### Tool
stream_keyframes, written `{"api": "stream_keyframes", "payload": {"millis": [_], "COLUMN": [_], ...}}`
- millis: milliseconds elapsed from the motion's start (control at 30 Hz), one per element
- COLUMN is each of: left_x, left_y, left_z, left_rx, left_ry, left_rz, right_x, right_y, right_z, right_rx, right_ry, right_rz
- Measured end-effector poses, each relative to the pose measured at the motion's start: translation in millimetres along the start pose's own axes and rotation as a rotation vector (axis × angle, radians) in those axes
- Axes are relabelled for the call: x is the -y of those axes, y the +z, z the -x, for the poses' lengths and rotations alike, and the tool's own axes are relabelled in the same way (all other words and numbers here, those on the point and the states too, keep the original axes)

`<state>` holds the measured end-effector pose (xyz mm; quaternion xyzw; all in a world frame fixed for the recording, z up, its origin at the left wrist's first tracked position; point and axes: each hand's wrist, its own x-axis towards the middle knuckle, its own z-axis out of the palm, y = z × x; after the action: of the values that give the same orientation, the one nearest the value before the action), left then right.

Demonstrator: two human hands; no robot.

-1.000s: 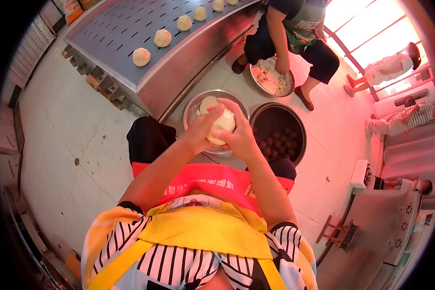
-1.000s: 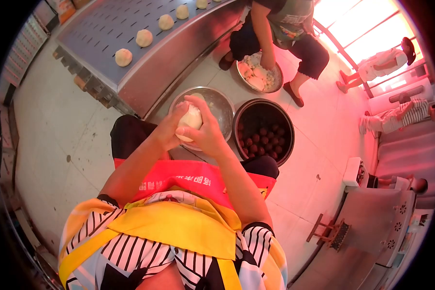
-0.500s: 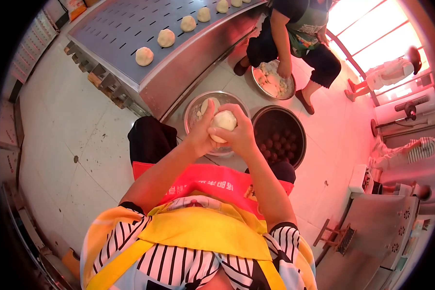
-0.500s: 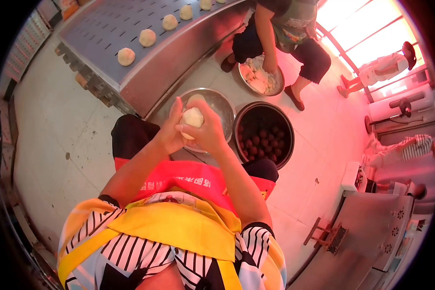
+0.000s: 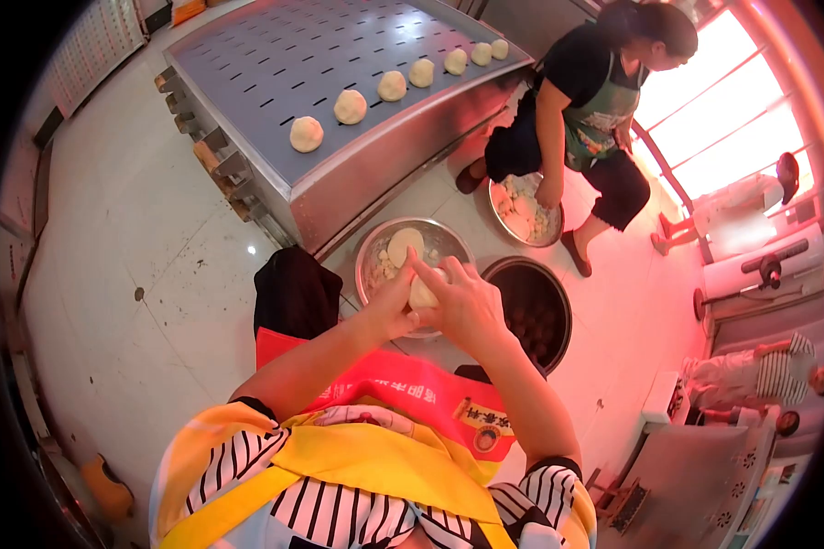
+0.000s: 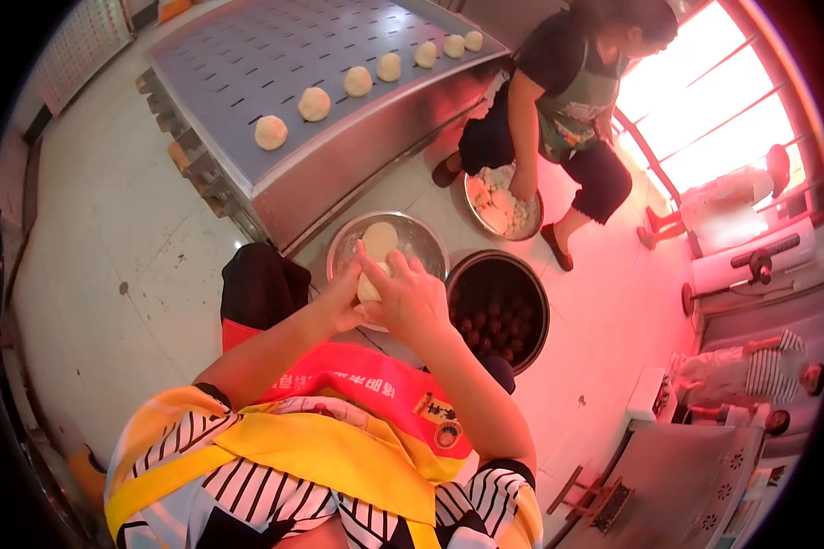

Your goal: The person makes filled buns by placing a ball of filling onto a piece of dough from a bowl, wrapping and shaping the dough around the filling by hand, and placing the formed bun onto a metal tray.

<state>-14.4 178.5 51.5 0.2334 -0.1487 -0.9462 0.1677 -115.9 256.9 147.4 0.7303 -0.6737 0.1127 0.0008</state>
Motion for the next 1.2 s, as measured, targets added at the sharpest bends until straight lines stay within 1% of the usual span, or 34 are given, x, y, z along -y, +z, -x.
{"api": "stream_keyframes", "payload": {"millis": [33, 100, 133, 233, 300, 333, 367, 433, 467, 500, 567, 600, 633, 700, 800, 900, 1000, 1100, 1200], "left_x": [-1, -6, -8, -4, -13, -21, -33, -66, -75, -78, -75, -68, -67, -68, -60, -80, -99, -107, -112], "left_y": [1, -3, -7, -14, -19, -22, -25, -31, -38, -54, -96, -107, -106, -101, -115, -113, -114, -123, -121], "left_z": [0, -2, -4, -13, -16, -15, -14, -7, -10, -18, -47, -55, -53, -48, -56, -43, -32, -32, -28], "left_rx": [-0.025, 0.035, 0.065, 0.054, 0.148, 0.193, 0.242, 0.341, 0.271, 0.206, 0.078, -0.009, 0.020, 0.076, 0.093, 0.013, 0.015, 0.030, 0.016], "left_ry": [-0.003, -0.061, -0.089, -0.006, -0.007, -0.008, 0.009, 0.041, 0.115, 0.099, 0.059, 0.064, 0.075, 0.097, 0.166, 0.193, 0.202, 0.200, 0.218], "left_rz": [0.003, 0.087, 0.131, 0.210, 0.249, 0.267, 0.270, 0.268, 0.186, 0.138, 0.036, -0.123, -0.199, -0.352, -0.590, -0.721, -0.718, -0.703, -0.674], "right_x": [-1, -3, -5, -8, -11, -10, -15, -14, -22, -27, 0, 6, 12, 27, 47, 49, 51, 48, 38], "right_y": [-1, -3, -1, 5, 1, -5, -6, -21, -19, -14, -34, -29, -20, 7, 58, 104, 127, 138, 152], "right_z": [-2, -9, -14, -31, -50, -64, -76, -116, -141, -169, -236, -271, -303, -362, -428, -472, -492, -502, -506], "right_rx": [0.093, 0.279, 0.276, 0.289, 0.299, 0.325, 0.296, 0.307, 0.172, 0.039, 0.212, 0.207, 0.206, 0.302, 0.376, 0.439, 0.477, 0.506, 0.374], "right_ry": [0.028, 0.086, 0.040, -0.089, -0.143, -0.138, -0.138, -0.067, -0.140, -0.210, 0.102, 0.065, 0.032, -0.002, -0.025, -0.018, 0.000, -0.058, -0.441], "right_rz": [0.003, 0.019, 0.014, -0.024, -0.070, -0.117, -0.195, -0.222, -0.202, -0.185, -0.478, -0.467, -0.460, -0.550, -0.418, -0.384, -0.367, -0.308, -0.119]}}
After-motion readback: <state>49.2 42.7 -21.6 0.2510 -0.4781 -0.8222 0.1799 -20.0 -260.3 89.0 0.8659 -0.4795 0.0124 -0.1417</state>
